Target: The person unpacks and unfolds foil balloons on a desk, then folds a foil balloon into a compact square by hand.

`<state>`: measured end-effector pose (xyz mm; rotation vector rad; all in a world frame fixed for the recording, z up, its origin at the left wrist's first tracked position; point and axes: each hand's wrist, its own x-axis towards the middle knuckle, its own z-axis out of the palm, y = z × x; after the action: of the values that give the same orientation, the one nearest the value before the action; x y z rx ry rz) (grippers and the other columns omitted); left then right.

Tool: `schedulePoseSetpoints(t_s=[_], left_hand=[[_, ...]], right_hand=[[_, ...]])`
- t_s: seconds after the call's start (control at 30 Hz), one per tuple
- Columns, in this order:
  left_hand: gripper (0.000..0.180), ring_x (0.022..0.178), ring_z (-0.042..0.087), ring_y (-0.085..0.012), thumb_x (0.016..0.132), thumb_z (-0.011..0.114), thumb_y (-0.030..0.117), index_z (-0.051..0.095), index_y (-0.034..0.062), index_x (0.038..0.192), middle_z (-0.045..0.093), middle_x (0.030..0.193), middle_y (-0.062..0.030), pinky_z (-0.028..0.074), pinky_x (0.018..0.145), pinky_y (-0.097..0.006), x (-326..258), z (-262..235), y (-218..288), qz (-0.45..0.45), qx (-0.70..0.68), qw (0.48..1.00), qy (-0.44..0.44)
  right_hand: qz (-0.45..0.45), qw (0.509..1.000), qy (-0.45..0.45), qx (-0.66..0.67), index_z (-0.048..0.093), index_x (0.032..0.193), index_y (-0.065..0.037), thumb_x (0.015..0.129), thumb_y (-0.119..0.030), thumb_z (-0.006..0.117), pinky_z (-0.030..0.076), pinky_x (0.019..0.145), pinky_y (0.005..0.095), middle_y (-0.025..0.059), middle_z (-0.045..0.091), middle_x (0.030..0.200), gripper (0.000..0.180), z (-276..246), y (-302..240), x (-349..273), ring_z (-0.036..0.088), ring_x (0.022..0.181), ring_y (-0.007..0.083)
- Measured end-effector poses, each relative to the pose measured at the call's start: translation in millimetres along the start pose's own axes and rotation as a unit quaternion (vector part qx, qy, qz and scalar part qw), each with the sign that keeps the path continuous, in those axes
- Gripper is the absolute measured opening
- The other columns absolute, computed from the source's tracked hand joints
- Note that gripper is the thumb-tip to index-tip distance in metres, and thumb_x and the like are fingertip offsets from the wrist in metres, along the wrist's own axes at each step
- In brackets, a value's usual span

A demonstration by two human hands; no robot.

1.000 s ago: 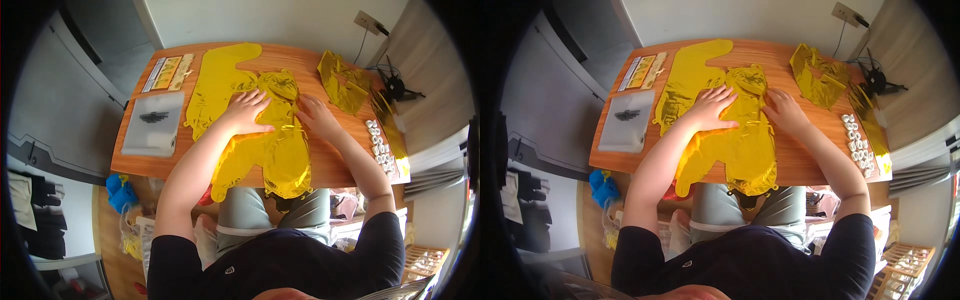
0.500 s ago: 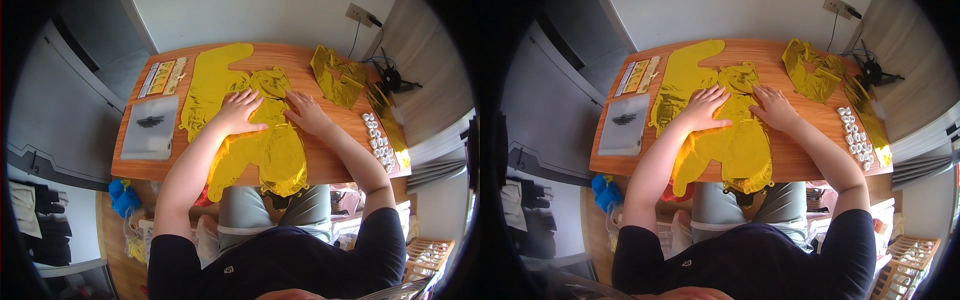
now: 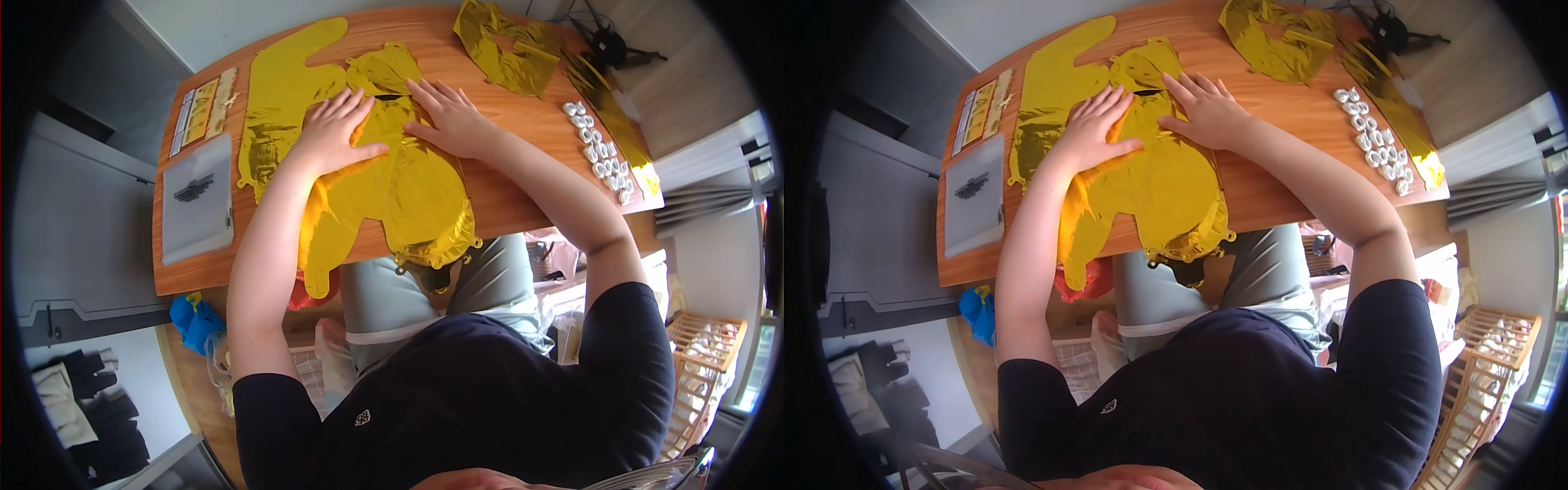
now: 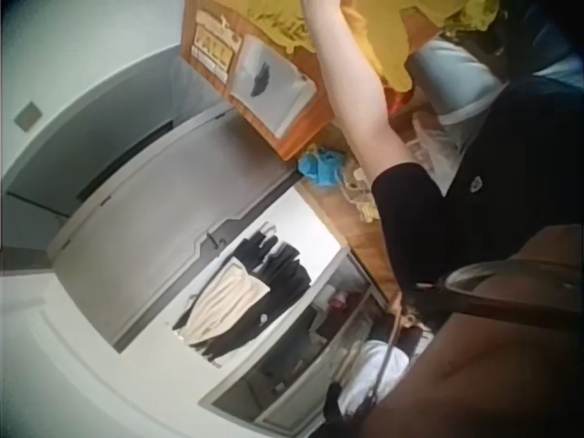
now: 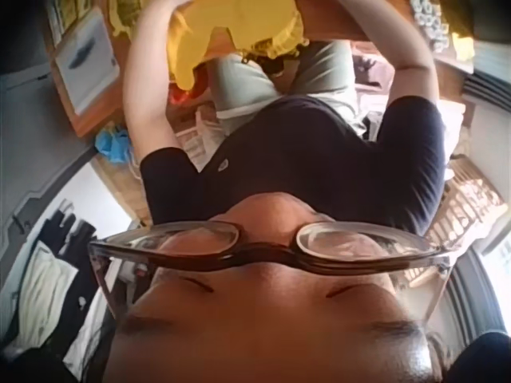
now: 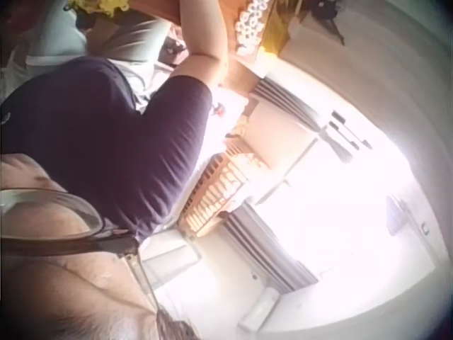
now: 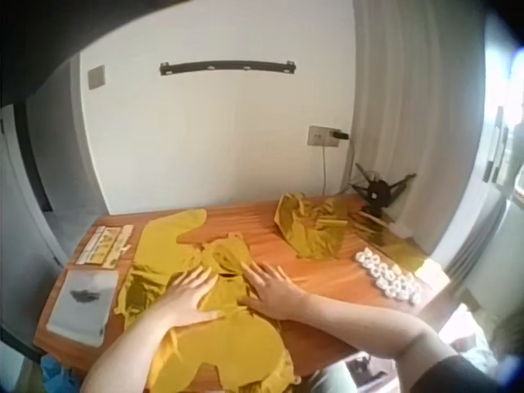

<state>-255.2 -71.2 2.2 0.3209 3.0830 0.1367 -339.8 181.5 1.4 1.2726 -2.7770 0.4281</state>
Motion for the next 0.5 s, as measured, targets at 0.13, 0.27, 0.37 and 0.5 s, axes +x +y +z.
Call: schedulePoseSetpoints(t_s=[0.13, 0.27, 0.37, 0.5], left_hand=[[0.098, 0.158, 0.020, -0.0296, 0.086, 0.064, 0.072, 0.034, 0.0187, 0.162, 0.026, 0.170, -0.0097, 0.016, 0.126, -0.053, -2.9, 5.5, -0.7, 0.012, -0.036, 0.998, 0.048], [0.096, 0.158, 0.020, -0.0290, 0.087, 0.064, 0.071, 0.034, 0.0190, 0.162, 0.027, 0.170, -0.0096, 0.016, 0.127, -0.053, -3.5, 6.7, -0.3, 0.019, -0.041, 0.997, 0.057], [0.096, 0.158, 0.020, -0.0289, 0.087, 0.065, 0.071, 0.034, 0.0192, 0.162, 0.027, 0.170, -0.0096, 0.016, 0.126, -0.053, -4.1, 5.7, -0.1, 0.017, -0.042, 0.997, 0.056], [0.096, 0.158, 0.020, -0.0292, 0.087, 0.065, 0.071, 0.035, 0.0191, 0.162, 0.026, 0.170, -0.0097, 0.016, 0.127, -0.053, -3.9, 3.0, -0.8, 0.016, -0.048, 0.997, 0.053]], right_hand=[[0.011, 1.000, 0.007, -0.014, 0.025, 0.163, -0.013, 0.098, -0.070, 0.047, 0.023, 0.123, 0.0557, 0.0229, 0.035, 0.162, 0.089, 6.6, -4.7, -3.2, 0.030, 0.152, 0.0404], [0.015, 0.999, 0.017, -0.028, 0.024, 0.163, -0.013, 0.098, -0.071, 0.048, 0.023, 0.123, 0.0564, 0.0236, 0.035, 0.162, 0.090, 12.4, -5.8, -4.7, 0.030, 0.152, 0.0407], [0.012, 0.999, 0.021, -0.029, 0.024, 0.163, -0.012, 0.097, -0.071, 0.047, 0.022, 0.123, 0.0568, 0.0239, 0.035, 0.161, 0.092, 13.9, -6.3, -4.4, 0.030, 0.151, 0.0410], [0.019, 0.999, 0.027, -0.030, 0.022, 0.164, -0.012, 0.097, -0.071, 0.049, 0.020, 0.124, 0.0557, 0.0228, 0.034, 0.163, 0.093, 12.8, -9.1, -4.0, 0.028, 0.152, 0.0391]])
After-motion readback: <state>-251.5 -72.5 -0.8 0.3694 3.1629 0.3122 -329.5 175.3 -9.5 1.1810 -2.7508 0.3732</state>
